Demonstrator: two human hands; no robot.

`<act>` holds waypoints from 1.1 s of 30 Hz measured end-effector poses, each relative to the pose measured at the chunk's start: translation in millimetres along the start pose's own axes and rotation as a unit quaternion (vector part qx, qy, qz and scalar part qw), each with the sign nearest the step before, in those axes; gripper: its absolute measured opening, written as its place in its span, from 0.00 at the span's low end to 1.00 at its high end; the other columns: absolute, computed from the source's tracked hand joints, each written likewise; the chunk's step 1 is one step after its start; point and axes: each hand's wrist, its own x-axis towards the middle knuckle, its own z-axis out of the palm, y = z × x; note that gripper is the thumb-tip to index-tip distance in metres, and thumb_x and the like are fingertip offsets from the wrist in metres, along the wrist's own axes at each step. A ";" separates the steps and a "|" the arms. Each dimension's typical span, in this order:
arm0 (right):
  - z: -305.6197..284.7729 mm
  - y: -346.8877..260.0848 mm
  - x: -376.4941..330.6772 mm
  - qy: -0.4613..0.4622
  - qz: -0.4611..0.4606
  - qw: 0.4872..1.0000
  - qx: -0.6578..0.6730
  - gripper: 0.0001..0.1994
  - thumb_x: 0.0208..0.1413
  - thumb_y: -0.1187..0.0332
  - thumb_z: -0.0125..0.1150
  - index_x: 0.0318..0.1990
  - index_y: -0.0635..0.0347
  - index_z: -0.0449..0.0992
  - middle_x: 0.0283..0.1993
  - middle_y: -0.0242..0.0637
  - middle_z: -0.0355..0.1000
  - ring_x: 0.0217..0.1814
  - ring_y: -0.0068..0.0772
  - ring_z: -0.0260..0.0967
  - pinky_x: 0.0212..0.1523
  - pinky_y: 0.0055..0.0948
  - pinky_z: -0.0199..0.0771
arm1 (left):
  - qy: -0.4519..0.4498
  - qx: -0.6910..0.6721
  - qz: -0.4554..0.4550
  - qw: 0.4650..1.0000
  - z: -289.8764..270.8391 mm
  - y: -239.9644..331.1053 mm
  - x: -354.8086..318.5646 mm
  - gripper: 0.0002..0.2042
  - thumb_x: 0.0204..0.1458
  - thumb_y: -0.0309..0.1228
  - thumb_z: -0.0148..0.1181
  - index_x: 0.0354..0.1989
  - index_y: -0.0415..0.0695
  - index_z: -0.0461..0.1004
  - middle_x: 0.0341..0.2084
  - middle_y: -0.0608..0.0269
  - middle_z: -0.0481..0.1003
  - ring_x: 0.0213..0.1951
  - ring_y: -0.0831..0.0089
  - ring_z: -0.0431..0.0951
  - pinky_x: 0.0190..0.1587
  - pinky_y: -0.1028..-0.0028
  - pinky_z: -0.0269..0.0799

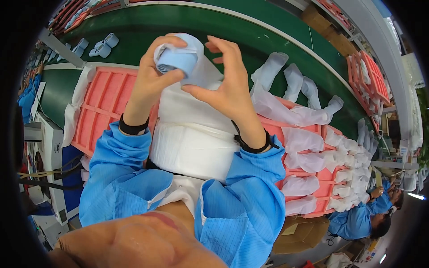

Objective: The person picks up a handheld fan, pulls a plastic sleeve from a stack, and slides the fan into the sleeve by hand. They then place the sleeved fan onto a tray and repeat the process for several more fans.

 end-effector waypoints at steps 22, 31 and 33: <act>-15.9 16.8 4.7 -0.133 0.250 0.957 0.063 0.22 0.49 0.70 0.63 0.51 0.66 0.67 0.40 0.38 0.74 0.38 0.31 0.71 0.40 0.28 0.69 | 0.195 0.164 -0.010 0.967 -20.8 -20.2 21.3 0.07 0.42 0.25 0.66 0.30 0.40 0.77 0.40 0.60 0.70 0.41 0.73 0.71 0.41 0.76 0.66; -73.0 134.9 7.6 0.080 0.274 0.943 -0.171 0.25 0.49 0.69 0.62 0.56 0.64 0.66 0.47 0.41 0.72 0.45 0.32 0.69 0.45 0.25 0.67 | 0.189 0.709 -0.208 0.646 -210.0 -151.7 29.8 0.37 0.35 0.48 0.71 0.51 0.41 0.63 0.48 0.42 0.63 0.39 0.50 0.77 0.35 0.61 0.78; -84.0 138.1 2.4 0.049 0.190 0.911 -0.363 0.26 0.48 0.69 0.63 0.55 0.66 0.66 0.51 0.47 0.69 0.51 0.42 0.68 0.51 0.30 0.66 | 0.188 0.684 -0.289 0.643 -258.0 -156.3 4.2 0.38 0.33 0.43 0.73 0.53 0.43 0.63 0.51 0.46 0.63 0.44 0.50 0.74 0.38 0.59 0.76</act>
